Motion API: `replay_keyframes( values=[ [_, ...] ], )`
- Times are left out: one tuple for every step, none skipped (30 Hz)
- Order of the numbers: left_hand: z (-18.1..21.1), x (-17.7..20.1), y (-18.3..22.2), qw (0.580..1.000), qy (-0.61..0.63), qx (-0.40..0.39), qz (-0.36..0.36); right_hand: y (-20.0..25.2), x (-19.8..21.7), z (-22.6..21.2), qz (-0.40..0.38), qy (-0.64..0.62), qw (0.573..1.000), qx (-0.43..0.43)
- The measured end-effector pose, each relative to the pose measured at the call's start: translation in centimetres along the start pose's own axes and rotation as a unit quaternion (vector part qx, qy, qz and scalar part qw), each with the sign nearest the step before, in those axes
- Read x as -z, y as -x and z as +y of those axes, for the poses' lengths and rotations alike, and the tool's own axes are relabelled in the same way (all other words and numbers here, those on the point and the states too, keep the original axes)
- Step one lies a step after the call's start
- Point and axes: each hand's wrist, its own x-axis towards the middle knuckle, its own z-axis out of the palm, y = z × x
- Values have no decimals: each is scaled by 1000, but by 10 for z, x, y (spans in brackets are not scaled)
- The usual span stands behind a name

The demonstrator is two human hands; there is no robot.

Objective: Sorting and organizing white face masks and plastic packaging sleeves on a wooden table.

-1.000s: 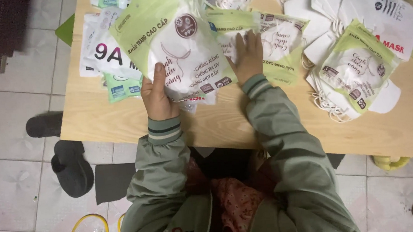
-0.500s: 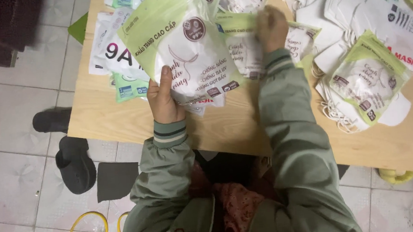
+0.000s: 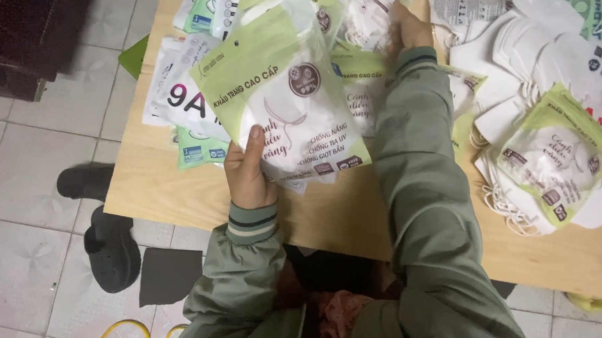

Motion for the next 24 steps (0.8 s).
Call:
replay_keyframes(
  values=[
    [-1, 1, 1, 1000, 4, 3, 0, -15, -2, 5, -14, 30, 999, 30],
    [-2, 2, 1, 1000, 4, 2, 0, -31, -5, 12, -15, 30, 999, 30],
    [-3, 3, 1, 1000, 3, 1, 8, -48, -9, 19, 24, 80, 990, 111],
    [-4, 4, 2, 1000, 2, 1, 17, -64, -12, 26, 62, 130, 971, 189],
    [-2, 3, 1, 1000, 2, 0, 18, -72, -16, 26, 61, 131, 971, 189],
    [-1, 2, 2, 1000, 0, 1, 16, -79, -19, 29, 79, 147, 969, 183],
    [0, 0, 3, 1000, -2, 1, 13, -86, -20, 31, 97, 162, 966, 177],
    [-3, 2, 3, 1000, -1, 0, 12, -86, -23, 30, 97, 161, 966, 179],
    [-6, 4, 2, 1000, -2, -3, 13, -85, -25, 29, 101, 131, 972, 165],
    [-7, 6, 2, 1000, -5, -6, 16, -83, -29, 29, 103, 101, 978, 151],
    [-7, 5, 2, 1000, -5, -7, 15, -63, -29, 21, 102, 100, 978, 152],
    [-6, 4, 3, 1000, -1, -2, 15, -44, -30, 13, 81, 48, 989, 117],
    [-5, 3, 3, 1000, 4, 3, 15, -24, -31, 6, 59, -4, 995, 82],
    [-5, 3, 2, 1000, 3, 2, 16, -12, -31, 0, 57, -4, 995, 81],
    [-5, 2, 2, 1000, 0, 3, 14, 1, -31, -5, 30, -3, 998, 60],
    [-5, 2, 2, 1000, -4, 4, 12, 13, -30, -10, 4, -2, 999, 38],
    [-6, 3, 1, 1000, -6, 4, 12, 23, -31, -12, 3, -2, 999, 37],
    [-8, 3, 0, 1000, -2, 4, 10, 33, -33, -16, -25, -65, 997, 24],
    [-9, 4, 0, 1000, 2, 5, 7, 43, -34, -20, -53, -128, 990, 11],
    [-10, 3, -1, 1000, 2, 5, 7, 34, -35, -14, -53, -129, 990, 11],
    [-11, 3, -1, 1000, -5, 7, 6, 26, -36, -9, -100, -169, 978, 65],
    [-12, 2, -2, 1000, -11, 9, 5, 17, -38, -5, -148, -208, 960, 118],
    [-13, 2, -3, 1000, -10, 8, 5, 8, -38, -8, -149, -208, 959, 120],
    [-15, 3, -2, 1000, -20, 4, 2, 1, -36, -9, -71, -67, 981, 169]
  ],
)
